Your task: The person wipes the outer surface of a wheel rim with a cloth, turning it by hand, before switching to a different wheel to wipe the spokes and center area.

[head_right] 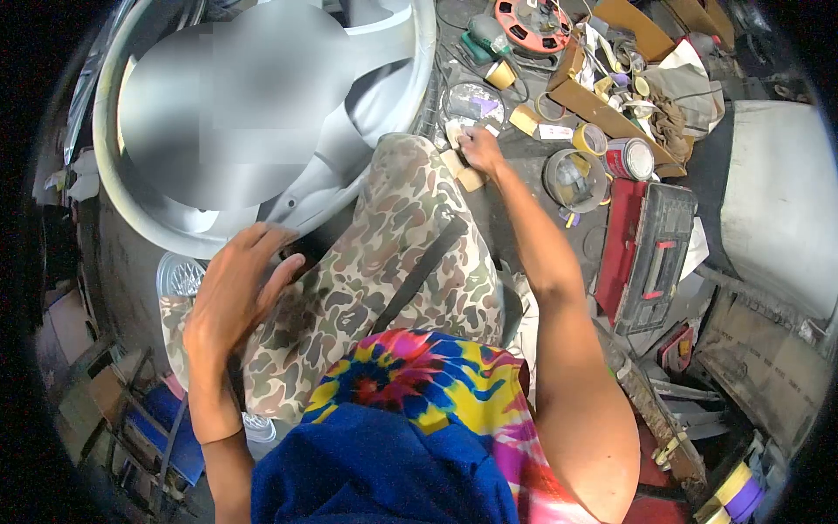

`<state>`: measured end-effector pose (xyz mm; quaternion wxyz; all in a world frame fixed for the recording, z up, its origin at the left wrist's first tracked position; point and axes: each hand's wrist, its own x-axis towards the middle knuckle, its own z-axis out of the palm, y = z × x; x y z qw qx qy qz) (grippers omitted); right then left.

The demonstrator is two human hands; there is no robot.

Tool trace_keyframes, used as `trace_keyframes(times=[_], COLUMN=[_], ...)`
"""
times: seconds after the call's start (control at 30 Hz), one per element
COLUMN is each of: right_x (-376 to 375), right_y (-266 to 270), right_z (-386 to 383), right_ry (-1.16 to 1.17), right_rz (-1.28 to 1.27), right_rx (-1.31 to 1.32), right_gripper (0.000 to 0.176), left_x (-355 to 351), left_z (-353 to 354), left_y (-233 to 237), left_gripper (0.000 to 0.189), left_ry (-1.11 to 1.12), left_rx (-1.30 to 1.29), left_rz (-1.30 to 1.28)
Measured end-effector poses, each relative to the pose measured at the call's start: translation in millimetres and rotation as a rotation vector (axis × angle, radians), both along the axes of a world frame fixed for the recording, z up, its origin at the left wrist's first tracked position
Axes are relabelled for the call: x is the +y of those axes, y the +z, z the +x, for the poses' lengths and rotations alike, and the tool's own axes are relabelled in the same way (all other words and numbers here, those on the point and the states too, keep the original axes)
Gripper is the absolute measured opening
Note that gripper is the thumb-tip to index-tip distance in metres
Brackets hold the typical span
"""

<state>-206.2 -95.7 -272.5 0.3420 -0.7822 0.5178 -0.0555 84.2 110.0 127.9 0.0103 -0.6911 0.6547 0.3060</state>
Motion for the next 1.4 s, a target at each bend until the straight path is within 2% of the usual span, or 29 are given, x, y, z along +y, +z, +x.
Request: trace_keyframes(times=[0.07,0.1,0.17,0.3,0.53,0.6,0.63,0.77,0.87,1.07,1.13,1.17,1.23,1.33,1.4], right_x=[15.9,22.8,35.1,52.9,67.8,69.2,69.1,69.2,68.5,83.8,90.7,97.7,108.9,117.9,126.3], right_y=[23.6,34.3,52.2,71.7,97.1,112.5,117.5,149.2,164.0,206.5,218.2,229.3,241.7,246.5,256.1], right_z=[-7.3,-10.8,-19.4,-21.8,-21.1,-17.2,-17.0,-8.7,2.5,27.6,32.9,36.4,42.0,46.6,51.9], right_ry=[-0.285,-0.284,-0.383,-0.557,-0.503,-0.559,-0.525,-0.431,-0.339,-0.257,-0.097,-0.074,0.01,0.082,0.046], right_rz=[0.556,0.549,0.753,0.755,0.664,0.621,0.604,0.458,0.507,0.71,0.699,0.701,0.727,0.799,0.951], right_rx=[-0.38,-0.382,-0.605,-0.774,-0.819,-0.899,-0.978,-0.993,-1.123,-1.203,-1.079,-1.043,-1.063,-1.062,-1.127], right_gripper=[0.025,0.025,0.018,0.017,0.02,0.019,0.019,0.017,0.015,0.012,0.011,0.012,0.014,0.015,0.015], left_x=[-2.0,-3.7,-8.2,-12.0,-13.6,-13.1,-13.2,-13.4,-19.9,-38.5,-41.1,-42.3,-44.6,-45.6,-43.9], left_z=[-3.1,-5.0,-8.3,-11.5,-11.4,-14.2,-15.4,-14.2,-8.3,-14.0,-18.3,-19.6,-20.0,-16.3,-14.4], left_y=[5.8,7.6,10.8,7.6,-1.2,-2.0,-3.9,-20.2,-38.7,-32.8,-33.4,-32.8,-31.2,-44.7,-46.7], left_gripper=[0.03,0.03,0.029,0.029,0.03,0.029,0.029,0.027,0.027,0.028,0.026,0.026,0.022,0.016,0.015], left_ry=[-0.011,-0.031,-0.058,-0.105,-0.15,-0.168,-0.159,-0.192,-0.253,-0.057,0.051,0.058,0.096,0.017,0.08], left_rx=[-0.013,-0.019,-0.023,-0.013,-0.032,-0.034,-0.04,0.01,0.044,0.058,0.259,0.252,0.512,0.582,0.655], left_rz=[-0.009,-0.016,-0.007,-0.02,-0.049,-0.081,-0.085,-0.078,-0.105,-0.135,-0.251,-0.251,-0.116,-0.068,-0.019])
